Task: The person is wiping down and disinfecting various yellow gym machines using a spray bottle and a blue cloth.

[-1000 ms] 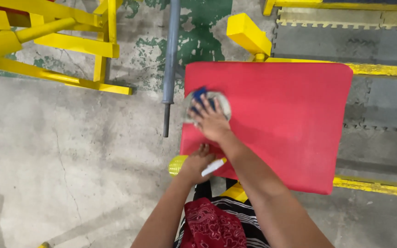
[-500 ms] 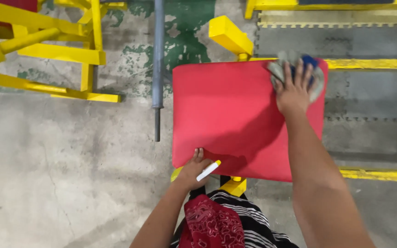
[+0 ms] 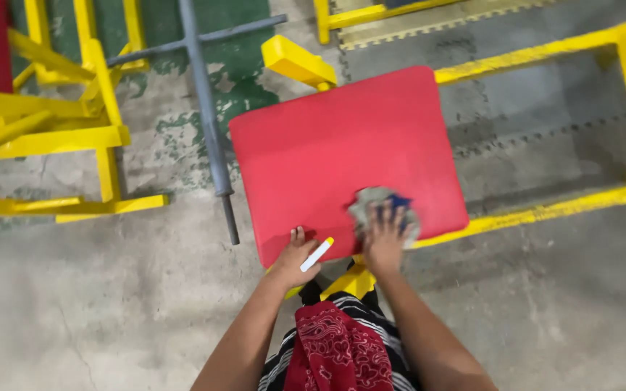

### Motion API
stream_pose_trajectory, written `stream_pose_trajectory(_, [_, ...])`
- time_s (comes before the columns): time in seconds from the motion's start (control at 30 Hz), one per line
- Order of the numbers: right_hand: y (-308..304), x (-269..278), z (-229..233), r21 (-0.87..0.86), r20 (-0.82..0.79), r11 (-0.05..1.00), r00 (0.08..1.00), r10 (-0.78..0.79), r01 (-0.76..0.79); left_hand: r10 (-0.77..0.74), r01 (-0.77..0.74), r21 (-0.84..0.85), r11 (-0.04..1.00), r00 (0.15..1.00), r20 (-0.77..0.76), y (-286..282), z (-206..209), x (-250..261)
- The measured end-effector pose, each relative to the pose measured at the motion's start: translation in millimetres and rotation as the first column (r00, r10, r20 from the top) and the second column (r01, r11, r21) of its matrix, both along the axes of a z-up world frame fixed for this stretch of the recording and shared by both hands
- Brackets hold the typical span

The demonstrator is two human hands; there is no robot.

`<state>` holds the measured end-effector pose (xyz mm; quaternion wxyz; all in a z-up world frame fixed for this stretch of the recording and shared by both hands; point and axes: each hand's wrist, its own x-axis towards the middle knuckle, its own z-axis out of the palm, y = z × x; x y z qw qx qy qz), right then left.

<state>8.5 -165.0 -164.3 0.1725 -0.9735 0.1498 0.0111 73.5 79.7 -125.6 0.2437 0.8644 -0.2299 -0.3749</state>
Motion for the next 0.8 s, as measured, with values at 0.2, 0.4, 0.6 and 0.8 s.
stream_pose_trajectory(0.2, [57, -65, 28, 0.482, -0.053, 0.873, 0.993, 0.104, -0.066, -0.073, 0.076, -0.059, 0.995, 0.996, 0.046, 13, 2, -18])
stream_pose_trajectory(0.4, [56, -118, -28, 0.783, -0.103, 0.615, 0.995, -0.014, 0.090, -0.185, 0.213, -0.215, 0.953, 0.972, 0.144, 18, 20, -48])
stream_pose_trajectory(0.6, [37, -86, -89, 0.598, -0.131, 0.800, 0.990, 0.053, 0.036, -0.066, 0.123, -0.302, 0.945, 0.979, 0.193, 16, 41, -69])
stream_pose_trajectory(0.8, [49, -35, 14, 0.551, -0.495, 0.826, 0.844, 0.207, 0.121, 0.155, -0.095, -0.275, 0.957, 0.966, 0.206, 6, 40, -98])
